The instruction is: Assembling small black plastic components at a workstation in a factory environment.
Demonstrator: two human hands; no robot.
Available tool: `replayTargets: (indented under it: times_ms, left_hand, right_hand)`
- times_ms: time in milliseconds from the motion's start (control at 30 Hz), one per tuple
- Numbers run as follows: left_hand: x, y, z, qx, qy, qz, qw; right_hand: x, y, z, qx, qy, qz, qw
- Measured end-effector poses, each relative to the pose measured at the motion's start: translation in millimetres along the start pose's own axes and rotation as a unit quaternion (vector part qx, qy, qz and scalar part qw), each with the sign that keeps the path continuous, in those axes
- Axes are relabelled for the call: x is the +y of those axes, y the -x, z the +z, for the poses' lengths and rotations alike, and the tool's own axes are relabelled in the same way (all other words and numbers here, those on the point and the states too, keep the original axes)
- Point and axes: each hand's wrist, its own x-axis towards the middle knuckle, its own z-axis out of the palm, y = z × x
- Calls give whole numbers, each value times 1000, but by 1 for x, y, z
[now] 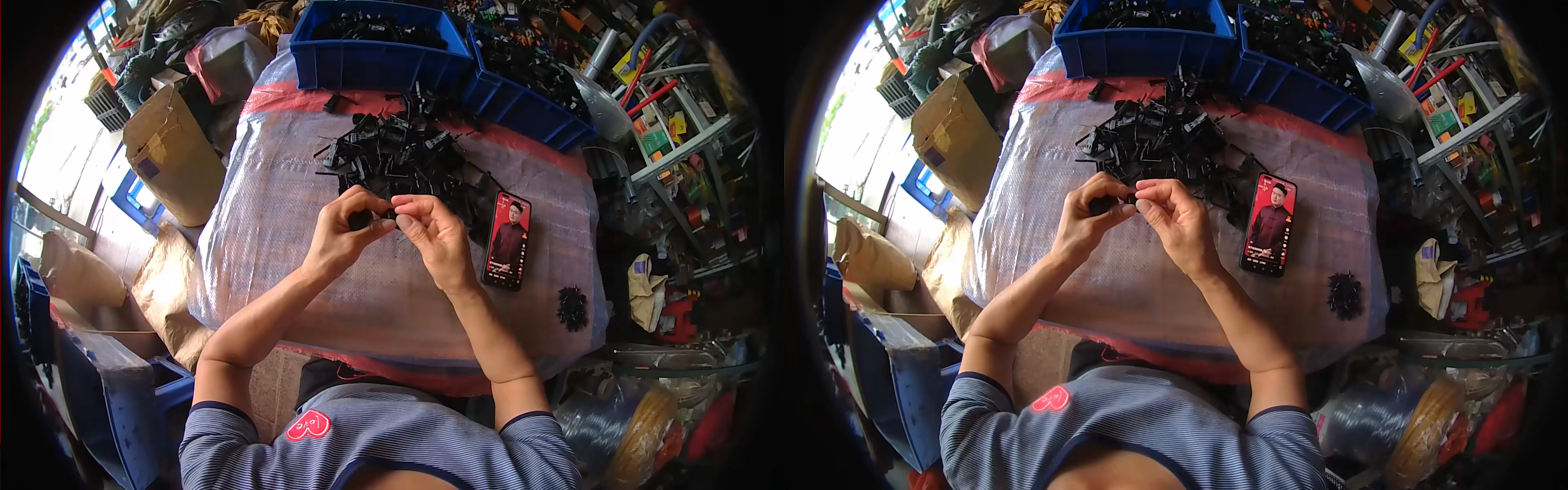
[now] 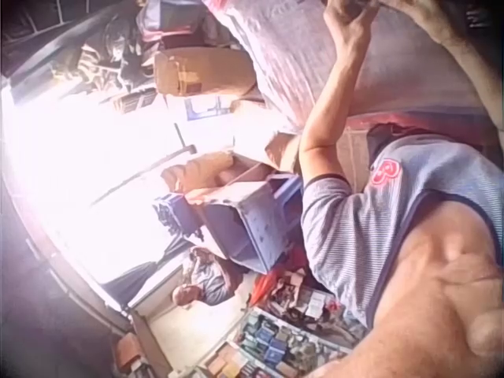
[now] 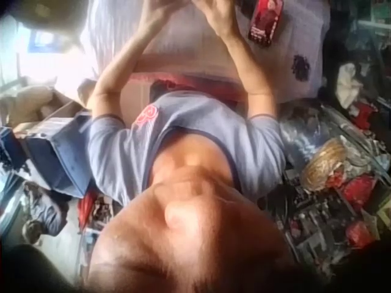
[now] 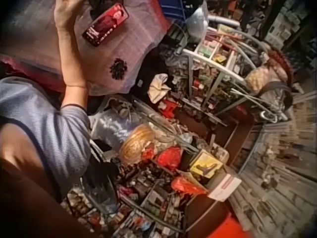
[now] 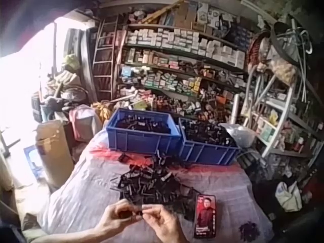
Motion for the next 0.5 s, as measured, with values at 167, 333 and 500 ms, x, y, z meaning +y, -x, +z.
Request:
replayTargets:
  times_ms: [167, 333, 500]
  left_hand:
    - [15, 5, 3, 9, -54, 77, 995]
    - [19, 8, 7, 22, -95, 97, 990]
    - [15, 1, 3, 10, -28, 28, 999]
  right_hand:
    - [7, -3, -4, -30, -216, 84, 972]
    - [17, -1, -1, -13, -339, 156, 928]
    - [7, -2, -9, -72, -260, 130, 954]
